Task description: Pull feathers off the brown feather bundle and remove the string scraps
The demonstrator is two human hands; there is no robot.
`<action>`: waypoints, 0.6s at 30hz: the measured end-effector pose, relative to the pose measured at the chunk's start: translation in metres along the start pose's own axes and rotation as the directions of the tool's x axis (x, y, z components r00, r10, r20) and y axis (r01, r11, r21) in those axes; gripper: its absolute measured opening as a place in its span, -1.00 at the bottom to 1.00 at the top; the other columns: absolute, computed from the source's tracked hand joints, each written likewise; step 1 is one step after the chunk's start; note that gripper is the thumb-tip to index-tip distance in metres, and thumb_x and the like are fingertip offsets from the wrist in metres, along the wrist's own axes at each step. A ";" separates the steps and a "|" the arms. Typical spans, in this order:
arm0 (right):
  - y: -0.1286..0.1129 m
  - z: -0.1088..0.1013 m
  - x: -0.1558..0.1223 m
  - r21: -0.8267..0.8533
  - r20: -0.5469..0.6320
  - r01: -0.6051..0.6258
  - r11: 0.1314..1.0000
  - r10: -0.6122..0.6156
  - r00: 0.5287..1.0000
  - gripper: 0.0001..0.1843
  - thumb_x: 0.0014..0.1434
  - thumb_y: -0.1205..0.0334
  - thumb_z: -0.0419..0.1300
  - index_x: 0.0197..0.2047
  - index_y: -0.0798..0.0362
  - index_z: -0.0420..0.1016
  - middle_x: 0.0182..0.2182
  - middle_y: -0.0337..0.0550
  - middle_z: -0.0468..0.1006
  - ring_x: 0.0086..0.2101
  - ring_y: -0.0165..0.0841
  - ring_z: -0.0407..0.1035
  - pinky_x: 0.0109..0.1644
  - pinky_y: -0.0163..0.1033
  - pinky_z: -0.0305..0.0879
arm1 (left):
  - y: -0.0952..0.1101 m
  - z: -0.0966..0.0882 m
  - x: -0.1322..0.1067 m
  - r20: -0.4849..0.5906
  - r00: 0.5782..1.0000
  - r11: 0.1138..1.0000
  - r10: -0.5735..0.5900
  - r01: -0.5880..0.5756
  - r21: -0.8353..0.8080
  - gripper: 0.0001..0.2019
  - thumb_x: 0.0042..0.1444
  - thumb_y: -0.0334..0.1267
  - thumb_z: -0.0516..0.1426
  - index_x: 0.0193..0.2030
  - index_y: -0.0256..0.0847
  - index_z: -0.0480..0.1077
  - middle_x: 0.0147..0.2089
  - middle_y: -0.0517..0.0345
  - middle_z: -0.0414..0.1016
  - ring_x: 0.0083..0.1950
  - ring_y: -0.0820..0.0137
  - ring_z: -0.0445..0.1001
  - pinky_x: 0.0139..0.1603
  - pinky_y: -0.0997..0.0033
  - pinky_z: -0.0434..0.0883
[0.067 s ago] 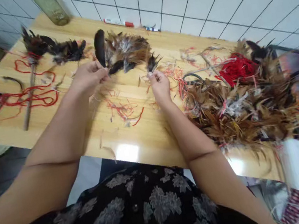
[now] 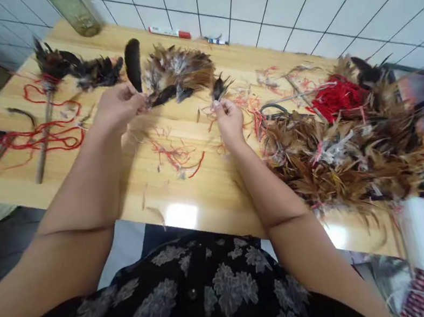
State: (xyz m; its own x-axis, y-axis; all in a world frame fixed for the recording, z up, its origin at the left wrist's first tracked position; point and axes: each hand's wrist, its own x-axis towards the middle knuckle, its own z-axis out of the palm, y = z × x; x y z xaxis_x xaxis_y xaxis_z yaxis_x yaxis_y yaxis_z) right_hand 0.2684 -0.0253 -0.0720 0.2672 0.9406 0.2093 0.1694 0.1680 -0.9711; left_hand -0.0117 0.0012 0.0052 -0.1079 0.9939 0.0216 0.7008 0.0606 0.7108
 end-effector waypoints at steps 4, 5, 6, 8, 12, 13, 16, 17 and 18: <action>0.000 -0.005 0.002 -0.025 -0.013 0.016 1.000 -0.016 1.000 -0.28 0.35 -0.57 0.32 -0.34 -0.05 0.39 -0.46 -0.34 0.31 -0.34 -0.39 0.25 -0.16 -0.22 0.29 | -0.007 -0.020 0.005 -0.105 0.992 0.950 -0.070 0.098 0.295 -0.88 0.47 -0.36 0.23 -0.18 -0.22 0.49 0.07 -0.09 0.75 0.03 0.22 0.55 0.23 0.32 0.44; 0.001 -0.005 0.002 -0.034 -0.013 0.020 0.999 -0.021 1.000 -0.29 0.36 -0.55 0.32 -0.35 -0.05 0.38 -0.47 -0.35 0.28 -0.36 -0.40 0.23 -0.19 -0.22 0.28 | -0.008 -0.024 0.005 -0.094 0.992 0.927 -0.089 0.117 0.356 -0.91 0.48 -0.34 0.23 -0.09 -0.28 0.57 0.13 -0.15 0.76 0.11 0.17 0.58 0.32 0.29 0.44; 0.001 -0.005 0.002 -0.041 -0.010 0.024 0.999 -0.024 1.000 -0.30 0.37 -0.54 0.33 -0.36 -0.06 0.37 -0.48 -0.37 0.25 -0.38 -0.41 0.21 -0.21 -0.23 0.26 | -0.009 -0.027 0.006 -0.080 0.991 0.909 -0.103 0.127 0.398 -0.87 0.49 -0.33 0.23 0.00 -0.33 0.62 0.18 -0.21 0.76 0.18 0.11 0.60 0.39 0.25 0.44; 0.003 -0.005 0.001 -0.049 0.002 0.034 0.998 -0.034 0.999 -0.31 0.39 -0.51 0.33 -0.36 -0.06 0.34 -0.49 -0.38 0.22 -0.41 -0.42 0.19 -0.24 -0.23 0.23 | -0.010 -0.030 0.005 -0.055 0.991 0.889 -0.119 0.131 0.439 -0.78 0.50 -0.32 0.24 0.11 -0.42 0.66 0.23 -0.30 0.75 0.30 -0.01 0.62 0.48 0.14 0.44; 0.006 -0.002 -0.001 -0.058 -0.004 0.079 0.995 -0.080 0.997 -0.28 0.37 -0.53 0.32 -0.39 -0.08 0.28 -0.49 -0.37 0.22 -0.40 -0.41 0.19 -0.27 -0.23 0.20 | -0.010 -0.030 0.001 -0.093 0.984 0.887 -0.154 0.180 0.426 -0.72 0.51 -0.37 0.23 0.21 -0.48 0.67 0.28 -0.38 0.73 0.37 -0.14 0.62 0.53 -0.14 0.46; 0.007 -0.002 -0.001 -0.063 -0.011 0.091 0.994 -0.092 0.996 -0.28 0.37 -0.55 0.31 -0.39 -0.08 0.28 -0.49 -0.37 0.21 -0.41 -0.41 0.17 -0.28 -0.23 0.18 | -0.010 -0.029 0.000 -0.116 0.982 0.894 -0.149 0.184 0.409 -0.70 0.51 -0.37 0.24 0.26 -0.48 0.65 0.31 -0.38 0.72 0.36 -0.13 0.61 0.53 -0.18 0.46; 0.010 0.000 -0.002 -0.079 -0.019 0.115 0.990 -0.117 0.993 -0.28 0.39 -0.55 0.27 -0.39 -0.09 0.26 -0.49 -0.37 0.17 -0.42 -0.41 0.11 -0.29 -0.21 0.12 | -0.009 -0.022 0.000 -0.141 0.988 0.925 -0.065 0.113 0.362 -0.71 0.48 -0.38 0.26 0.26 -0.35 0.64 0.29 -0.19 0.73 0.26 0.07 0.61 0.48 0.00 0.48; 0.011 0.000 -0.002 -0.083 -0.016 0.121 0.989 -0.123 0.992 -0.29 0.41 -0.54 0.27 -0.38 -0.10 0.26 -0.49 -0.37 0.16 -0.42 -0.40 0.10 -0.29 -0.20 0.11 | -0.010 -0.018 0.001 -0.115 0.993 0.936 -0.034 0.072 0.345 -0.79 0.44 -0.39 0.28 0.15 -0.26 0.66 0.22 -0.09 0.75 0.20 0.13 0.60 0.43 0.11 0.49; 0.011 0.000 -0.002 -0.088 -0.012 0.126 0.988 -0.128 0.992 -0.31 0.42 -0.52 0.27 -0.38 -0.10 0.26 -0.48 -0.36 0.16 -0.42 -0.40 0.10 -0.29 -0.20 0.11 | -0.012 -0.014 0.003 -0.076 0.997 0.945 -0.013 0.038 0.326 -0.88 0.39 -0.38 0.30 0.00 -0.18 0.66 0.12 0.01 0.77 0.14 0.17 0.60 0.35 0.20 0.49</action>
State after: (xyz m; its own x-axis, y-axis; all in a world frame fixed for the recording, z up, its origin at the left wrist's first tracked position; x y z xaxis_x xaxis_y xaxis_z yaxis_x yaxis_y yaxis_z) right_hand 0.2701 -0.0251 -0.0829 0.2551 0.9078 0.3329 0.2850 0.2584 -0.9231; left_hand -0.0297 0.0020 0.0065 -0.1705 0.9832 0.0655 0.8879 0.1245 0.4429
